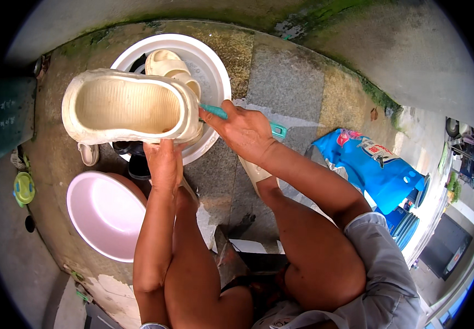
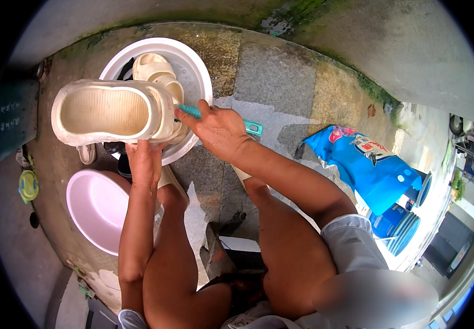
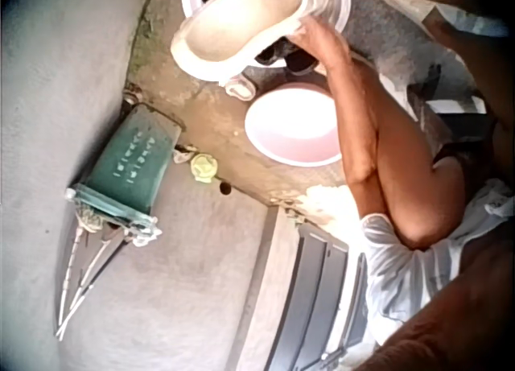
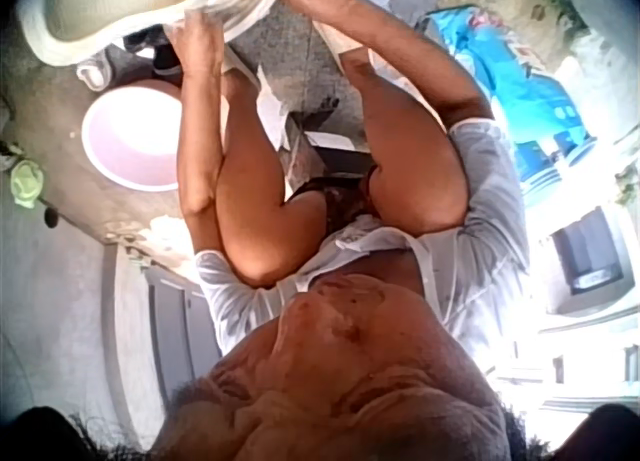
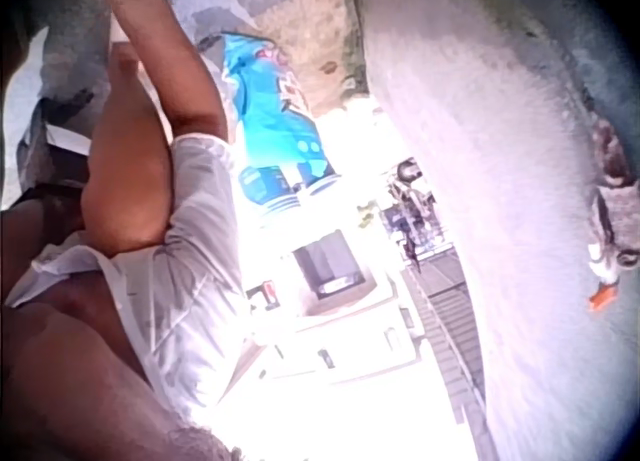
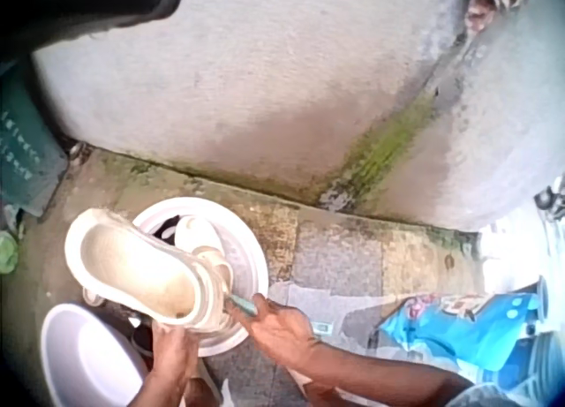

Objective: The person cleans a pair of black sandals and a pair of cream-colored slides using a brush and soapy water in a bucket.

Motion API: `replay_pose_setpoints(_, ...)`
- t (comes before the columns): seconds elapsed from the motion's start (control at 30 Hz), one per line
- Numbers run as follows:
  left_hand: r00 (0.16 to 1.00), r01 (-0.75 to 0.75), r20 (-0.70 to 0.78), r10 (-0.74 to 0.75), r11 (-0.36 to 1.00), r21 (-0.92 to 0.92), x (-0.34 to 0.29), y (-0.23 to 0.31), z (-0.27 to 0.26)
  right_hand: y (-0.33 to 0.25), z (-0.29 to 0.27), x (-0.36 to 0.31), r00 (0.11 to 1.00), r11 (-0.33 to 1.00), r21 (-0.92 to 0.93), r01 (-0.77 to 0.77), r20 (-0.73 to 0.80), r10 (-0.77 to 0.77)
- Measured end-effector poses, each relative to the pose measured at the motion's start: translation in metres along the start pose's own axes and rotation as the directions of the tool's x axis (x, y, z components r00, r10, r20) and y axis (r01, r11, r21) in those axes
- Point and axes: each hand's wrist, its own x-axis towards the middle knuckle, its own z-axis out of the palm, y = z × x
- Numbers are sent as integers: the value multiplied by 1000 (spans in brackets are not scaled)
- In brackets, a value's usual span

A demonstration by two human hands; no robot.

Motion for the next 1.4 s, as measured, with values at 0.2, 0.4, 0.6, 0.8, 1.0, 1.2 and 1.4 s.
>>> replay_pose_setpoints(0.2, 998, -64, 27, 63, 997, 46, 15, -14, -23, -3, 19, -17, 994, 943, 332, 32, 85, -63)
replay_pose_setpoints(0.4, 987, 31, -159, -32, 1000, -6, 13, -16, -12, -21, 30, -27, 981, 962, 225, -152, 149, 120)
replay_pose_setpoints(0.6, 995, 29, -91, -31, 999, -20, 10, -3, -22, -3, 20, -9, 994, 961, 267, -64, 107, 37)
replay_pose_setpoints(0.8, 999, -3, -41, 3, 1000, 7, 11, -8, -25, -23, 35, -28, 988, 757, 642, -121, 148, 33)
replay_pose_setpoints(1.0, 1000, 13, -11, -13, 1000, -7, 12, 8, -17, -25, 17, -15, 959, 955, 181, -237, 201, 200)
replay_pose_setpoints(1.2, 998, -16, -60, 16, 1000, -10, -1, -4, -18, -3, 8, -12, 957, 930, 311, -197, 267, 113)
replay_pose_setpoints(1.4, 1000, -27, -2, 27, 999, -17, 13, -4, -26, -17, 21, -19, 982, 886, 435, -161, 164, 98)
